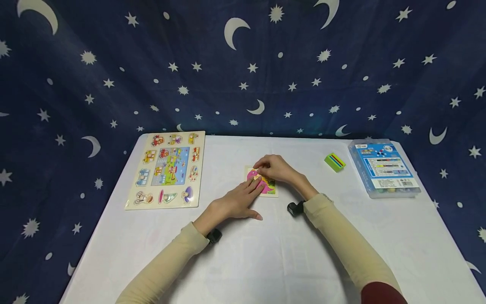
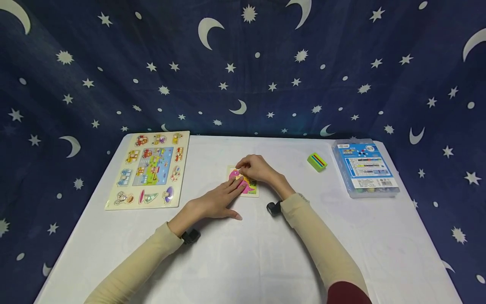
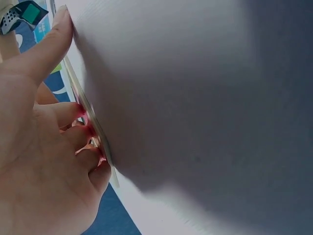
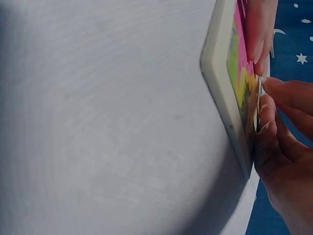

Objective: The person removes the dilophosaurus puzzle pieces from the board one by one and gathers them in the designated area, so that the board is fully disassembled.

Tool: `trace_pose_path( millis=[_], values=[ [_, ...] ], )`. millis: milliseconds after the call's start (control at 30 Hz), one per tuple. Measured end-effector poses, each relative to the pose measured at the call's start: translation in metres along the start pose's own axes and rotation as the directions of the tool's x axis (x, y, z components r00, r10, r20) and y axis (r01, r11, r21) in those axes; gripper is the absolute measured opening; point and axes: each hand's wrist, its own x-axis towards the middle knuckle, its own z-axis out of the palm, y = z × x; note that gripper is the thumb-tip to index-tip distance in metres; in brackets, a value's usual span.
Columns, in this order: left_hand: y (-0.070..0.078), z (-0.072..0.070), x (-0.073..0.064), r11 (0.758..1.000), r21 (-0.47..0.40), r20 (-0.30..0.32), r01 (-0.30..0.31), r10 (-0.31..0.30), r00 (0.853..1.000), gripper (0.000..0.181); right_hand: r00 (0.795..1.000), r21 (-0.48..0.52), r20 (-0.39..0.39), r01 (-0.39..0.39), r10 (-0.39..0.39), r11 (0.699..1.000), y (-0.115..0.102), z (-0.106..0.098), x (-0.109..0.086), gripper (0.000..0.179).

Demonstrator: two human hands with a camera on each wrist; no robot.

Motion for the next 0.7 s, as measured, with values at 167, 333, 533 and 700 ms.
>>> trace_pose_path(
  millis=[167, 333, 533, 700],
  values=[
    [0.0000, 0.0000, -0.0003, 1.000, -0.009, 0.000, 0.002, -0.002, 1.000, 0.103, 1.000, 0.017, -0.006, -0.012, 0.012, 1.000, 0.0027, 0.0007, 0.0024, 0.024],
    [0.0005, -0.0003, 0.0000, 1.000, -0.019, 0.006, 0.005, -0.005, 1.000, 0.103, 1.000, 0.051, -0.008, -0.026, 0.027, 0.998, 0.0034, 0.0005, 0.0033, 0.023],
    [0.0024, -0.0024, -0.0008, 1.000, -0.027, 0.012, 0.007, -0.006, 1.000, 0.102, 0.997, 0.135, -0.032, -0.063, 0.068, 0.989, 0.0011, -0.0002, 0.0019, 0.016],
    [0.0033, -0.0030, -0.0010, 1.000, -0.020, 0.011, 0.001, -0.001, 1.000, 0.102, 0.995, 0.185, -0.054, -0.072, 0.084, 0.980, 0.0025, 0.0025, 0.0035, 0.013]
  ],
)
